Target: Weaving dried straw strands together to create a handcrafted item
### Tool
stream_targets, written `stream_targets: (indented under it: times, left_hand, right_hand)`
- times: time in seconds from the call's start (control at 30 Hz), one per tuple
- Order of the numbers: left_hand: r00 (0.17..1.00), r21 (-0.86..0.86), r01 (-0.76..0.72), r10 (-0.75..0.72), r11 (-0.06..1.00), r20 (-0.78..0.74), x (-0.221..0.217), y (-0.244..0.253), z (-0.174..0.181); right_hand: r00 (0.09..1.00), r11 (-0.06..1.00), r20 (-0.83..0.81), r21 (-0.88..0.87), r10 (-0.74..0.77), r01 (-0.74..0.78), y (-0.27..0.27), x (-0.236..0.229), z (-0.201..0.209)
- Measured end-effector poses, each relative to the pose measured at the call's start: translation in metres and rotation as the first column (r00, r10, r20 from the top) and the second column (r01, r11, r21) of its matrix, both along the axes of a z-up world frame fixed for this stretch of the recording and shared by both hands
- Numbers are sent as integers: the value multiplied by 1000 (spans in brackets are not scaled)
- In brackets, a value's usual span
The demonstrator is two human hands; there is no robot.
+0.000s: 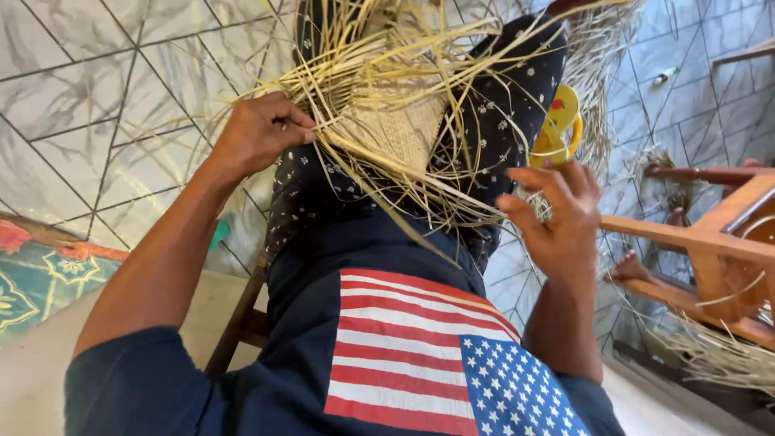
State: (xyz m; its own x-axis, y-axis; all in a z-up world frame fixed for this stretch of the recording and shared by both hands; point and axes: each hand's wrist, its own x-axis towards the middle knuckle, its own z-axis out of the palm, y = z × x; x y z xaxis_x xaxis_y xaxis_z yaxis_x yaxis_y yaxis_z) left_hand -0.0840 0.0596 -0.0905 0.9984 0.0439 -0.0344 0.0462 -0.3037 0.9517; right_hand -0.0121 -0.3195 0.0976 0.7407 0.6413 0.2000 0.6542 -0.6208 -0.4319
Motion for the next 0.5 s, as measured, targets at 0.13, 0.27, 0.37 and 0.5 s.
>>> stream_targets:
  times: [0.13,0.27,0.37,0.5]
  left_hand:
    - [991,75,-93,85,993,104,-3,-10,2]
    - [981,277,-87,34,957,190,11,-31,15]
    - [961,415,-106,-15,904,277,8,-63,38]
    - [967,443,-143,29,885,254,26,-82,42]
  right_hand:
    - [989,987,-91,116,119,-108,55,-6,-53]
    - [992,991,-19,-55,122,-122,71,10,-129]
    - [975,994,-214,-77,59,-77,66,22,-147]
    - [869,982,-495,-163,-2,-90,70,32,-128]
